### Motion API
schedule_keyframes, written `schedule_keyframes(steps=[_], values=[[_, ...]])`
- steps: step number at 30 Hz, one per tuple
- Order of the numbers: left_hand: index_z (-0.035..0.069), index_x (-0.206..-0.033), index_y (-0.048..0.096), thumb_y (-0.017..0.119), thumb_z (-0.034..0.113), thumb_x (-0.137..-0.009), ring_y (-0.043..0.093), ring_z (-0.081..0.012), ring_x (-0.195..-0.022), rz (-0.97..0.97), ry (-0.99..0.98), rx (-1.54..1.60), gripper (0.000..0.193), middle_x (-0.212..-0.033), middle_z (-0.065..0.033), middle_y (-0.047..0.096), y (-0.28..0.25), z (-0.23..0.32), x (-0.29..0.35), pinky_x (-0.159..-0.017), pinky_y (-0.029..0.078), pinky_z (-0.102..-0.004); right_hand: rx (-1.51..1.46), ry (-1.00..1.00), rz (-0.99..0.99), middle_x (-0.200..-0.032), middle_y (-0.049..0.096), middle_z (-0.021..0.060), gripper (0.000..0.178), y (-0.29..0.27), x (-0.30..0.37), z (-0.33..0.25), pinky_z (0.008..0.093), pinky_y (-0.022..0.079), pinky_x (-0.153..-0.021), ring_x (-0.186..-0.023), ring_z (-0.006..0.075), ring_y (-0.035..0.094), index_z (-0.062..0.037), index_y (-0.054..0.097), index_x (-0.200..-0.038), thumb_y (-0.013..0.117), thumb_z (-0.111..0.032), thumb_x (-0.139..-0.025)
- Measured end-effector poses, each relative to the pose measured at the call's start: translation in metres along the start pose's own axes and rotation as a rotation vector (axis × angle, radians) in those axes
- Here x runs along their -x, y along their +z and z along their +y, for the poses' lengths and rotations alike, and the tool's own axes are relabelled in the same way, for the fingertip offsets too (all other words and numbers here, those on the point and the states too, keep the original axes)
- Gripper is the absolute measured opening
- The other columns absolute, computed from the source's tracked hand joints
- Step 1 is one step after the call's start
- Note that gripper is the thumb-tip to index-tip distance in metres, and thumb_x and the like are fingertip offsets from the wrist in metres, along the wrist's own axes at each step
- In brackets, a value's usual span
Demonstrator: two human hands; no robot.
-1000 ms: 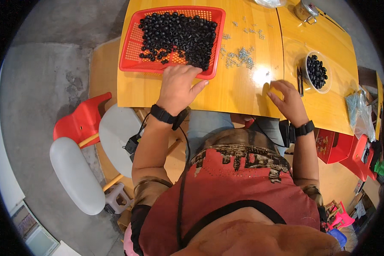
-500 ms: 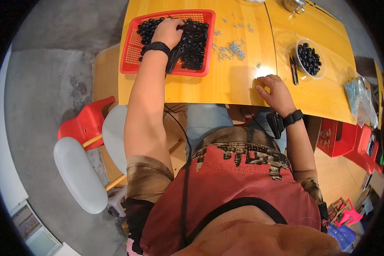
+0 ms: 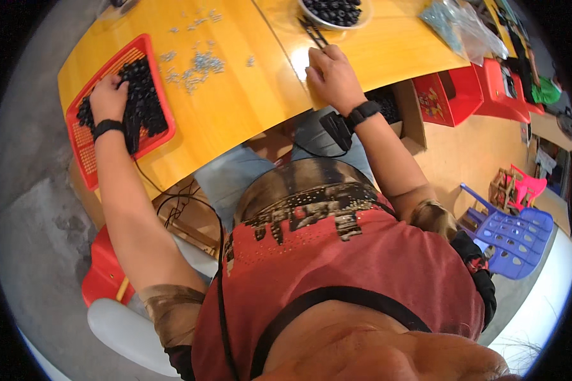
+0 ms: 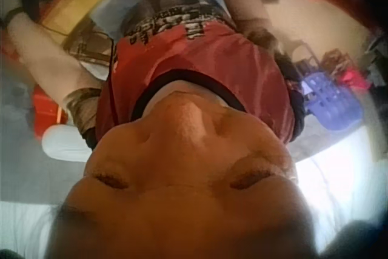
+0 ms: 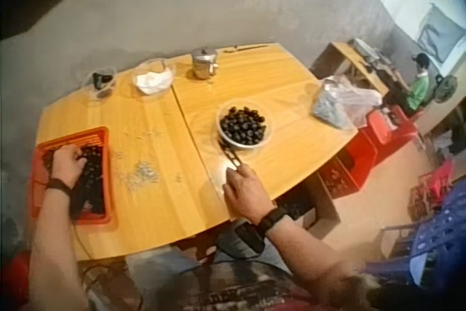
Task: The person sorts small black plastic parts and silver screws by hand, placing them into separate containers on a table.
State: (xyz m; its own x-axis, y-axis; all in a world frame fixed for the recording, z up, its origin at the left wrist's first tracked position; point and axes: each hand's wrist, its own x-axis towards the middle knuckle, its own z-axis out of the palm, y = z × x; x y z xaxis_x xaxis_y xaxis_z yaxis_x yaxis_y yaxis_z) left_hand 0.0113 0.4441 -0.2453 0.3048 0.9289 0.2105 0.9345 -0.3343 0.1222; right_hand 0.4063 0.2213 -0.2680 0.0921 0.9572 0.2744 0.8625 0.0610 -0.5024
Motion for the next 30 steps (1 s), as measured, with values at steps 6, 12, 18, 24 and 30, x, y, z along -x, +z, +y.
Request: schedule_keyframes(steps=[6,12,18,24,30], values=[[0.004,-0.091,0.064,0.069,0.020,-0.073,0.062,-0.0300,-0.079,-0.053,-0.135,0.053,0.025,-0.083,-0.0158,0.064,-0.014,0.007,0.007,-0.072,0.048,-0.0375,-0.317,0.174,-0.015,-0.093,0.055,0.0144,0.034,-0.017,0.006,0.018,0.0325,0.050,-0.070,-0.078,0.0260,0.060,-0.0005,0.057,-0.107,0.064,-0.012,-0.076],[-0.001,-0.103,0.064,0.063,0.015,-0.084,0.059,-0.0084,-0.075,0.013,-0.354,0.693,0.025,-0.082,-0.0046,0.064,-0.034,0.001,0.022,-0.066,0.049,-0.0219,-0.457,0.231,0.056,-0.097,0.057,0.0107,0.032,-0.018,0.020,0.035,0.0274,0.051,-0.070,-0.078,0.0181,0.063,0.0005,0.059,-0.106,0.064,-0.009,-0.076],[-0.007,-0.109,0.057,0.057,0.009,-0.088,0.059,-0.0139,-0.083,0.224,-0.511,1.158,0.026,-0.101,-0.0115,0.060,-0.091,0.046,0.088,-0.074,0.051,-0.0225,-0.337,0.199,-0.001,-0.093,0.056,0.0123,0.025,-0.019,0.018,0.019,0.0304,0.050,-0.069,-0.077,0.0242,0.060,-0.0016,0.063,-0.097,0.066,-0.013,-0.075],[-0.008,-0.115,0.052,0.050,0.007,-0.091,0.057,-0.0147,-0.086,0.248,-0.513,1.429,0.028,-0.109,-0.0139,0.057,-0.085,0.074,0.152,-0.076,0.049,-0.0235,-0.102,0.079,0.050,-0.084,0.058,0.0125,0.019,-0.002,0.016,0.011,0.0362,0.047,-0.073,-0.082,0.0296,0.055,-0.0040,0.065,-0.087,0.067,-0.017,-0.074],[-0.008,-0.115,0.053,0.050,0.005,-0.090,0.058,-0.0151,-0.083,0.021,-0.438,1.716,0.028,-0.107,-0.0153,0.059,-0.067,0.117,0.182,-0.076,0.048,-0.0256,-0.101,0.026,0.060,-0.077,0.058,0.0106,0.010,0.005,0.014,0.009,0.0380,0.046,-0.072,-0.080,0.0305,0.055,-0.0042,0.064,-0.078,0.063,-0.013,-0.074]])
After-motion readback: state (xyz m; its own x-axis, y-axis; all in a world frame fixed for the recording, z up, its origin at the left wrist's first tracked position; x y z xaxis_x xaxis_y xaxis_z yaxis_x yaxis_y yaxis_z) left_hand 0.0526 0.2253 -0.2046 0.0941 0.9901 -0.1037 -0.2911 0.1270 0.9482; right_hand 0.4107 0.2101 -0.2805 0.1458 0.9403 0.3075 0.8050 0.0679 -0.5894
